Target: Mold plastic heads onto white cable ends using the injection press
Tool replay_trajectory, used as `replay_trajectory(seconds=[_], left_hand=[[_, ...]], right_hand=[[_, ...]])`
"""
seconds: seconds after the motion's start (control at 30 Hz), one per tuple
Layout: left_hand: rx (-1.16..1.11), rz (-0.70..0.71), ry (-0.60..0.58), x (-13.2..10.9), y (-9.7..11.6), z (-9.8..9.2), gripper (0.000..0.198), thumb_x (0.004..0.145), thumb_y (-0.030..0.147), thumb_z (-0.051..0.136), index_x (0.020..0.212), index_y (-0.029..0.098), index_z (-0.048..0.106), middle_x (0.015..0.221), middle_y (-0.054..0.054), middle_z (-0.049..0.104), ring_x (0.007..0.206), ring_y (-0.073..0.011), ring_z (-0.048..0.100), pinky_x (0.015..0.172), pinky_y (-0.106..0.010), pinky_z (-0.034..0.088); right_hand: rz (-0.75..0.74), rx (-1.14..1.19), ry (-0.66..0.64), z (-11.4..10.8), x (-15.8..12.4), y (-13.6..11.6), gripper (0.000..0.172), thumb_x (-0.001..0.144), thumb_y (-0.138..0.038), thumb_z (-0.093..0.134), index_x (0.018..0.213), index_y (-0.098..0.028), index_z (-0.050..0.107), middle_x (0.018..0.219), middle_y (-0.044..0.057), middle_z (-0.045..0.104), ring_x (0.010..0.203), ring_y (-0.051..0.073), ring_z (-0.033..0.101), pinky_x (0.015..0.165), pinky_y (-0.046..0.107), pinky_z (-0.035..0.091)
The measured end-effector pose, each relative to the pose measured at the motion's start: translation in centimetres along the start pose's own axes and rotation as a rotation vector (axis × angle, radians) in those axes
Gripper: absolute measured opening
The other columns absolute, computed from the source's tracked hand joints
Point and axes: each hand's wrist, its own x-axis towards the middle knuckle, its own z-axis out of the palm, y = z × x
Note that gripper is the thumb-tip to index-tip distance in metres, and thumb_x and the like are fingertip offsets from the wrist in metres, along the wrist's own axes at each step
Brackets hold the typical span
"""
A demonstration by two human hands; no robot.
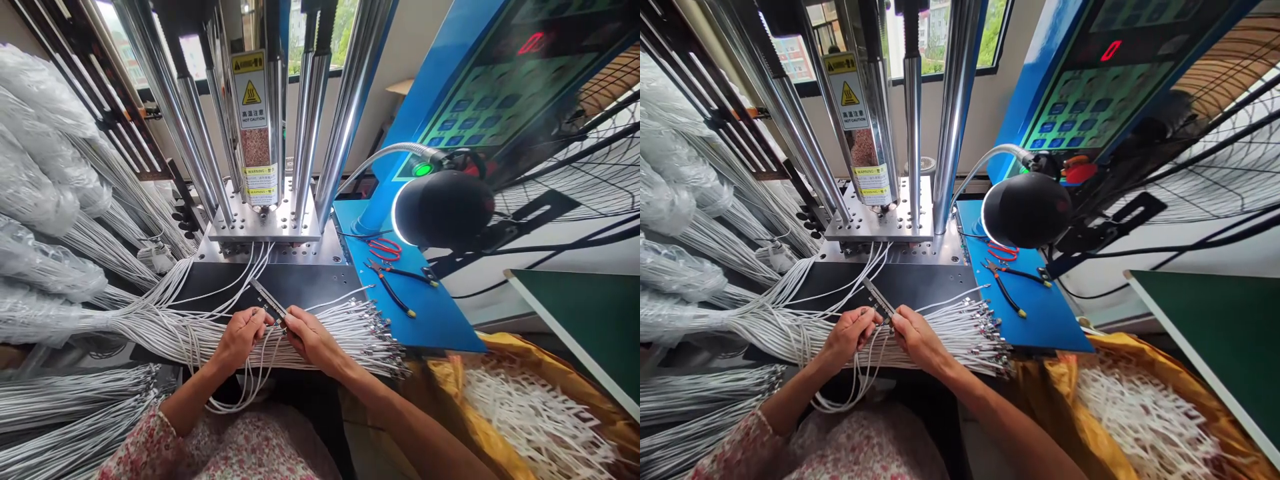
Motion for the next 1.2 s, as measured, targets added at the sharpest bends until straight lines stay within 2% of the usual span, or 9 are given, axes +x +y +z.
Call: replay_trajectory(seconds=[0.23, 0.37, 0.5, 0.57, 0.63, 0.7, 0.77, 0.97, 1.2], left_hand=[[0.015, 0.004, 0.014, 0.0, 0.0, 0.0, 0.045, 0.089, 0.056, 0.052, 0.082, 0.013, 0.064, 0.055, 0.006, 0.042, 0.043, -0.0065, 0.032, 0.042, -0.02, 0.025], [0.007, -0.031, 0.001, -0.3, 0.7, 0.1, 0.044, 0.087, 0.056, 0.053, 0.076, 0.014, 0.063, 0.052, 0.008, 0.035, 0.042, -0.0057, 0.025, 0.042, -0.019, 0.021], [0.154, -0.028, -0.083, 0.0, 1.2, 0.1, 0.045, 0.087, 0.057, 0.05, 0.078, 0.015, 0.063, 0.061, 0.001, 0.053, 0.048, -0.0103, 0.044, 0.044, -0.021, 0.033], [0.272, 0.041, 0.056, 0.3, 1.2, 0.0, 0.041, 0.09, 0.054, 0.048, 0.08, 0.016, 0.062, 0.068, -0.001, 0.059, 0.054, -0.0133, 0.052, 0.048, -0.023, 0.039], [0.364, 0.152, 0.296, 0.5, 1.2, 0.0, 0.033, 0.091, 0.046, 0.046, 0.083, 0.018, 0.062, 0.065, 0.001, 0.055, 0.055, -0.0135, 0.05, 0.053, -0.024, 0.04], [0.387, 0.237, 0.435, 0.6, 1.0, 0.2, 0.027, 0.091, 0.04, 0.046, 0.083, 0.02, 0.061, 0.063, 0.002, 0.051, 0.055, -0.0134, 0.047, 0.055, -0.024, 0.039], [0.341, 0.249, 0.412, 0.6, 0.9, 0.5, 0.026, 0.09, 0.039, 0.047, 0.079, 0.02, 0.06, 0.063, 0.002, 0.05, 0.055, -0.0129, 0.045, 0.053, -0.023, 0.038], [0.093, 0.102, 0.207, 0.4, 0.7, 1.3, 0.031, 0.087, 0.047, 0.055, 0.08, 0.016, 0.062, 0.058, 0.005, 0.043, 0.046, -0.0072, 0.033, 0.043, -0.019, 0.026], [0.041, 0.066, 0.182, 0.4, 0.6, 1.4, 0.036, 0.083, 0.05, 0.063, 0.071, 0.016, 0.058, 0.053, 0.007, 0.041, 0.046, -0.0058, 0.032, 0.043, -0.017, 0.027]], right_hand=[[-0.039, -0.034, -0.021, 0.0, 0.1, 0.2, 0.031, 0.093, -0.047, 0.042, 0.074, -0.023, 0.036, 0.058, -0.008, 0.032, 0.049, 0.01, 0.029, 0.048, 0.024, 0.023], [-0.117, -0.266, -0.024, -0.3, -0.4, 0.1, 0.03, 0.096, -0.045, 0.039, 0.075, -0.023, 0.037, 0.06, -0.006, 0.037, 0.054, 0.012, 0.033, 0.052, 0.025, 0.026], [-0.127, -0.268, 0.002, -0.7, -0.9, 0.2, 0.03, 0.096, -0.043, 0.041, 0.075, -0.023, 0.039, 0.061, -0.006, 0.038, 0.055, 0.011, 0.034, 0.052, 0.025, 0.026], [-0.086, -0.114, 0.069, -0.8, -1.1, 0.3, 0.031, 0.094, -0.046, 0.042, 0.073, -0.023, 0.038, 0.059, -0.007, 0.034, 0.051, 0.01, 0.03, 0.049, 0.025, 0.024], [-0.035, 0.016, 0.142, -0.9, -1.3, 0.4, 0.032, 0.093, -0.049, 0.042, 0.075, -0.024, 0.037, 0.056, -0.008, 0.03, 0.047, 0.01, 0.025, 0.045, 0.024, 0.02], [0.007, 0.086, 0.166, -1.1, -1.4, 0.5, 0.03, 0.092, -0.05, 0.042, 0.077, -0.024, 0.039, 0.055, -0.008, 0.028, 0.044, 0.01, 0.021, 0.041, 0.024, 0.016], [0.016, 0.104, 0.14, -1.2, -1.6, 0.5, 0.031, 0.091, -0.05, 0.045, 0.076, -0.024, 0.038, 0.055, -0.008, 0.029, 0.044, 0.009, 0.021, 0.041, 0.024, 0.015], [-0.025, 0.072, 0.074, -1.1, -1.7, 0.5, 0.035, 0.091, -0.049, 0.048, 0.071, -0.023, 0.035, 0.055, -0.008, 0.028, 0.045, 0.008, 0.022, 0.043, 0.023, 0.018], [-0.035, 0.025, 0.033, -1.1, -1.6, 0.7, 0.033, 0.093, -0.048, 0.046, 0.074, -0.023, 0.037, 0.056, -0.008, 0.03, 0.047, 0.009, 0.026, 0.045, 0.024, 0.02]])
